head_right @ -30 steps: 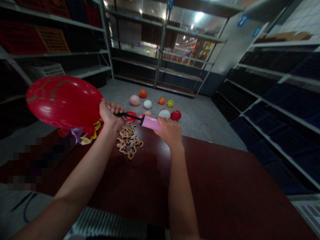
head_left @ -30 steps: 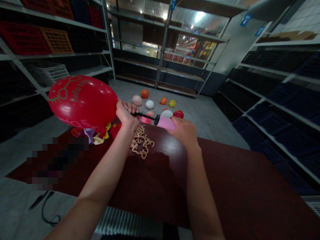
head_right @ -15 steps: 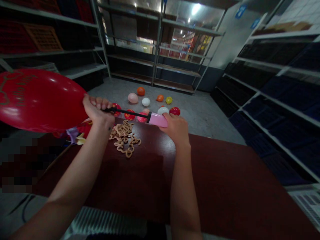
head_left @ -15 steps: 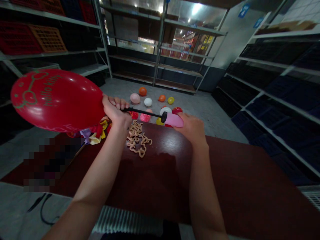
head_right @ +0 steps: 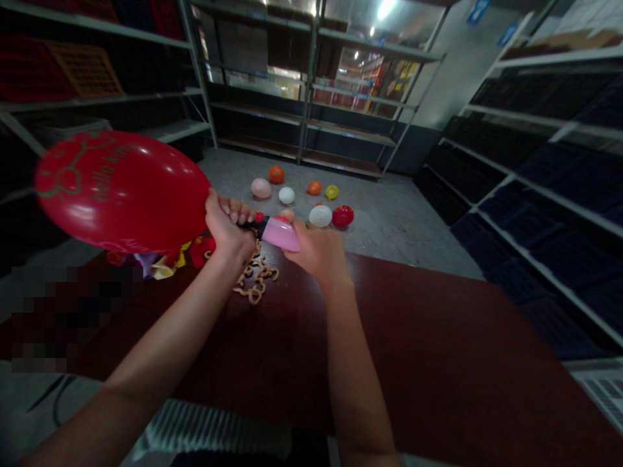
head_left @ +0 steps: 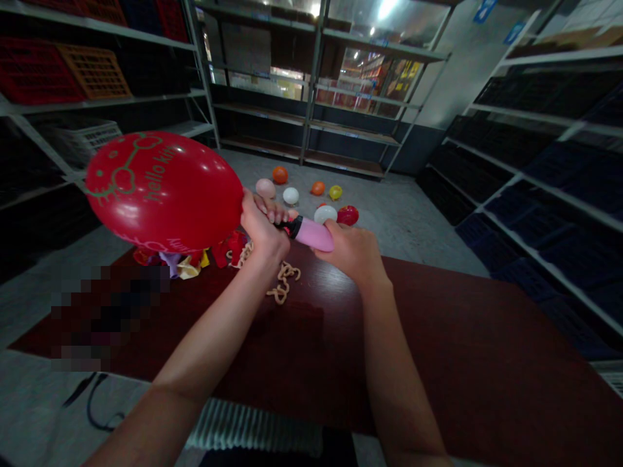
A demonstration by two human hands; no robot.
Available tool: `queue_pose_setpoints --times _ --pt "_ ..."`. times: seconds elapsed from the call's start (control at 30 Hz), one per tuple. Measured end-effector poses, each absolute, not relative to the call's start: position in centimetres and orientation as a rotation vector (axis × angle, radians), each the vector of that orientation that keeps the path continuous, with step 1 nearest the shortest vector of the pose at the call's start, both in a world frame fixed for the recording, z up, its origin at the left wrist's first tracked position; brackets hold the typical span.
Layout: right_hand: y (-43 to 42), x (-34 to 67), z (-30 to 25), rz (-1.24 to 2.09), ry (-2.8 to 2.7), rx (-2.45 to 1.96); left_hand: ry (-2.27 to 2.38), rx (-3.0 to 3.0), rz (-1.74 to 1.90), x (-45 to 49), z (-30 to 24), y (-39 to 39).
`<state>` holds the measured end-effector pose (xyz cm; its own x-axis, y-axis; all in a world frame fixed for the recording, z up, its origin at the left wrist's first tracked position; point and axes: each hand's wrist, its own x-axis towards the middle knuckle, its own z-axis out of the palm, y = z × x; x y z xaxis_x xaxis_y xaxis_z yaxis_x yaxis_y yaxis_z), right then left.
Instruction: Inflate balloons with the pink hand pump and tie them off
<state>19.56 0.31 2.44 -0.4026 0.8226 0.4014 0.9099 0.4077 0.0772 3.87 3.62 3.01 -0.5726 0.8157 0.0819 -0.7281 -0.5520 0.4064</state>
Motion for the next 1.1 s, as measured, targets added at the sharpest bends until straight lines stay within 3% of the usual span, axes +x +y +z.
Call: queue_pose_setpoints --times 0.17,0.63,1.1 --pt "1.1 19.5 1.4 -0.245 -2.341 -1.413 0.452 0.322 2.103 2.1 2.7 4.5" --pt "2.7 24.4 1.2 -0.17 -2.361 -1.515 0.483 0.197 2.18 -2.8 5.5 3.6" --pt "1.0 22.6 2.9 -0.422 -2.282 -1.448 0.485 0.37 2.294 -0.4 6.7 1.7"
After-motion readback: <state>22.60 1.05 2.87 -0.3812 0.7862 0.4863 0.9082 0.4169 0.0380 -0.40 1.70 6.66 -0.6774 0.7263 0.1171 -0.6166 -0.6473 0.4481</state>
